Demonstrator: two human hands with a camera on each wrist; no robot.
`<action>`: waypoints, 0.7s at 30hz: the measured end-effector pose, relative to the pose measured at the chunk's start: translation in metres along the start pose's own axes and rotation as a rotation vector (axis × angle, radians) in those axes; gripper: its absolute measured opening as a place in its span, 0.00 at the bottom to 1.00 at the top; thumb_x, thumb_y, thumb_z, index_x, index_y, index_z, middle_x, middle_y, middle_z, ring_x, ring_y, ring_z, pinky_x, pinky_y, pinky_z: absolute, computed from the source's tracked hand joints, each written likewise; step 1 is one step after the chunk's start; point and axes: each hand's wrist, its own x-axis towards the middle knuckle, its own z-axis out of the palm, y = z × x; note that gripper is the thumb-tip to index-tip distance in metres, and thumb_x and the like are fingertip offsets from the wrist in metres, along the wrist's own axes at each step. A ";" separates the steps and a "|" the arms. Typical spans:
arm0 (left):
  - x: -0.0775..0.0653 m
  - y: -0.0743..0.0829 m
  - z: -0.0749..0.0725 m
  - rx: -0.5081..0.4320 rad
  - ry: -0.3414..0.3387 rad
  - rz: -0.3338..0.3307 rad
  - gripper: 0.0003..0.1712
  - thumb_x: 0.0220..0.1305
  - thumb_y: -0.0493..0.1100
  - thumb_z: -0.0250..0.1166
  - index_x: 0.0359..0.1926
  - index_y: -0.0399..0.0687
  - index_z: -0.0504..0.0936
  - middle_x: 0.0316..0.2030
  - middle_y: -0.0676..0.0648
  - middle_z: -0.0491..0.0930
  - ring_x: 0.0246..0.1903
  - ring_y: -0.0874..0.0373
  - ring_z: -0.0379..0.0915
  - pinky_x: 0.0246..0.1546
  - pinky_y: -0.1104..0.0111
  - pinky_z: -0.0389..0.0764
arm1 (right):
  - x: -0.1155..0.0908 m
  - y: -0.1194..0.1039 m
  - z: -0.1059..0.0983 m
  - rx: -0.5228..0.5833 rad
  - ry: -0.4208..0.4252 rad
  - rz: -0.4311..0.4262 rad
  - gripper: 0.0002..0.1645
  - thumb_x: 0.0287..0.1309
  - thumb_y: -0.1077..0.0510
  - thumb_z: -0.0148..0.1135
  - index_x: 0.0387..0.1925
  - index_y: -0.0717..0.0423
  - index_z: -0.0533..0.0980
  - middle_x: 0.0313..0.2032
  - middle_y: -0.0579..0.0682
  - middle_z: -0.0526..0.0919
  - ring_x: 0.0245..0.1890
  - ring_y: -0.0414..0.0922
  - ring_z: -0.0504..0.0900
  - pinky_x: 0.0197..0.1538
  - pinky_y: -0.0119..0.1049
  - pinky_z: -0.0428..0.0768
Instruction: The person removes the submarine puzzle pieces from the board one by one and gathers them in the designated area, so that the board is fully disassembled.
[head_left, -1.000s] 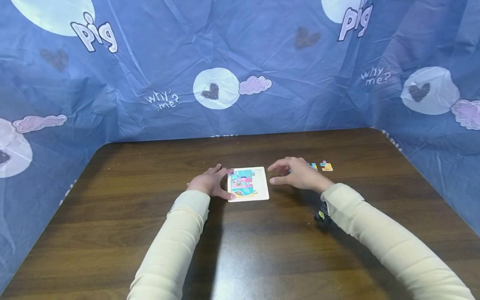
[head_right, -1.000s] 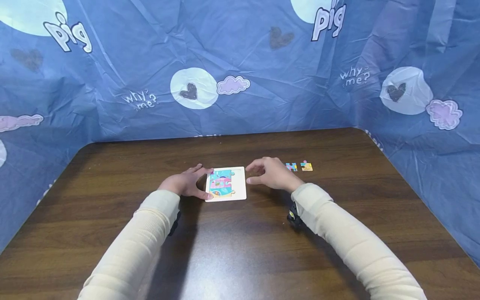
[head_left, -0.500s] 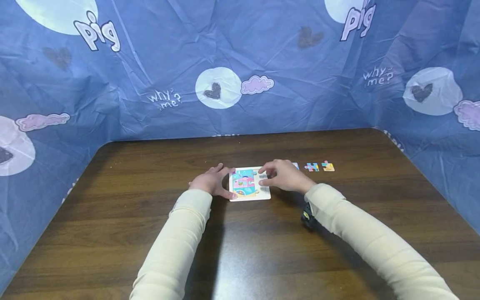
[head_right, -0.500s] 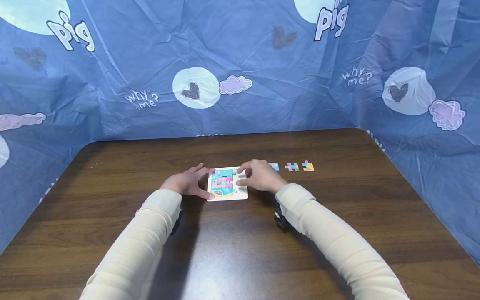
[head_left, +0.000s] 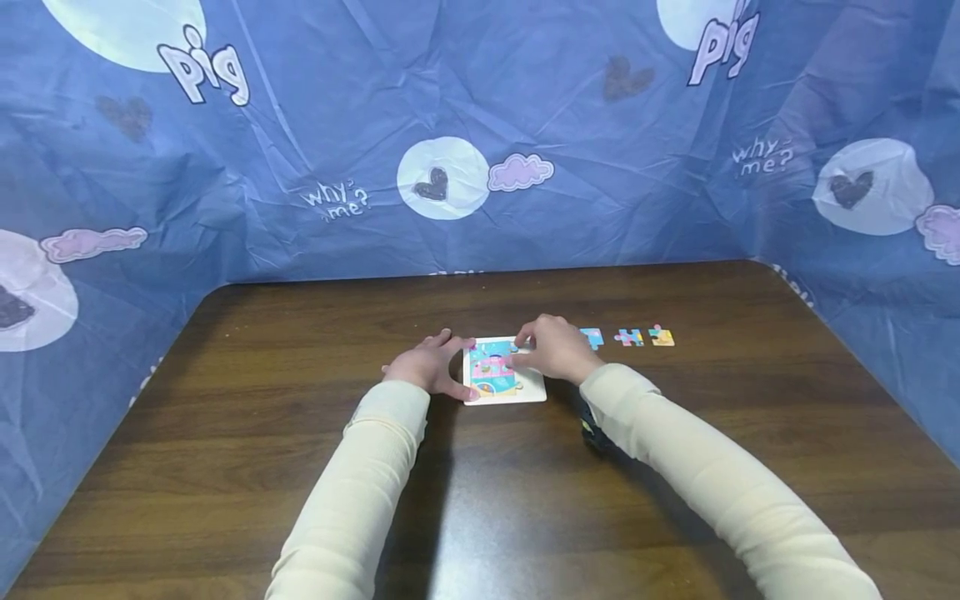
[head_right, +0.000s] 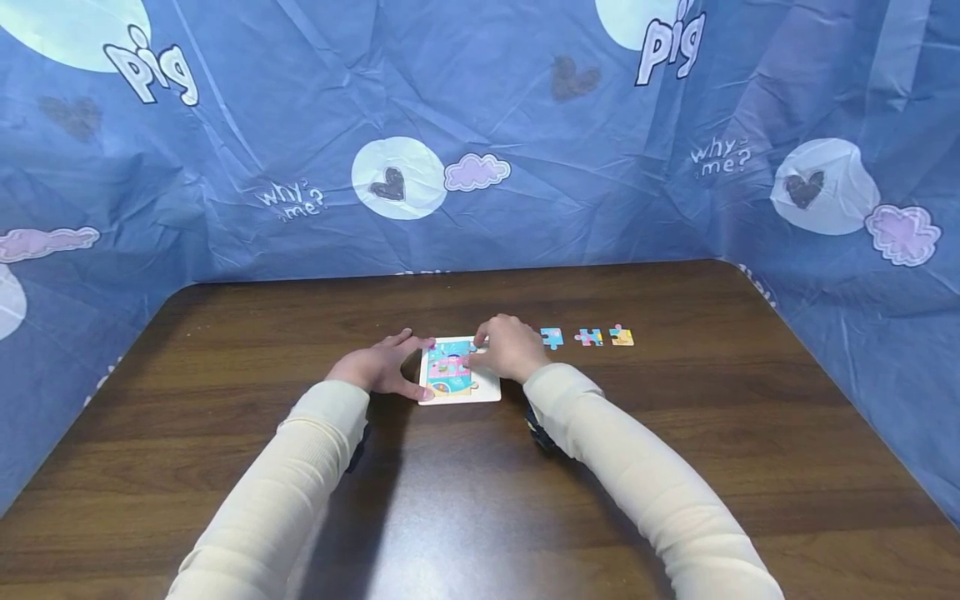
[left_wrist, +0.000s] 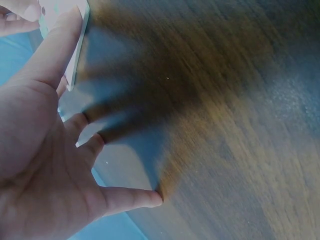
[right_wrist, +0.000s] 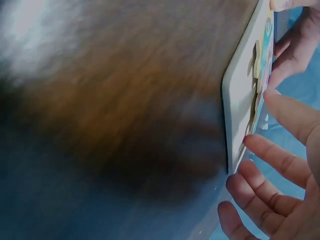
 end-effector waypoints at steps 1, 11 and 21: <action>0.001 0.000 0.000 0.001 0.002 0.002 0.51 0.62 0.57 0.73 0.80 0.63 0.55 0.81 0.45 0.42 0.79 0.44 0.39 0.61 0.23 0.55 | 0.000 -0.001 0.001 -0.017 0.008 0.004 0.22 0.57 0.44 0.75 0.46 0.55 0.87 0.42 0.53 0.85 0.40 0.49 0.81 0.41 0.44 0.80; 0.001 0.001 0.000 -0.005 0.000 0.005 0.52 0.62 0.58 0.73 0.80 0.63 0.55 0.81 0.45 0.42 0.79 0.45 0.38 0.60 0.23 0.54 | 0.004 -0.011 0.005 -0.098 0.037 0.066 0.21 0.53 0.44 0.78 0.44 0.51 0.87 0.46 0.54 0.84 0.46 0.55 0.83 0.44 0.52 0.82; 0.002 0.001 0.000 0.011 -0.010 -0.005 0.52 0.62 0.59 0.72 0.80 0.63 0.54 0.81 0.45 0.41 0.79 0.45 0.38 0.60 0.23 0.55 | 0.006 -0.016 0.006 -0.104 0.020 0.112 0.19 0.53 0.45 0.78 0.42 0.51 0.85 0.46 0.53 0.82 0.41 0.51 0.82 0.41 0.49 0.82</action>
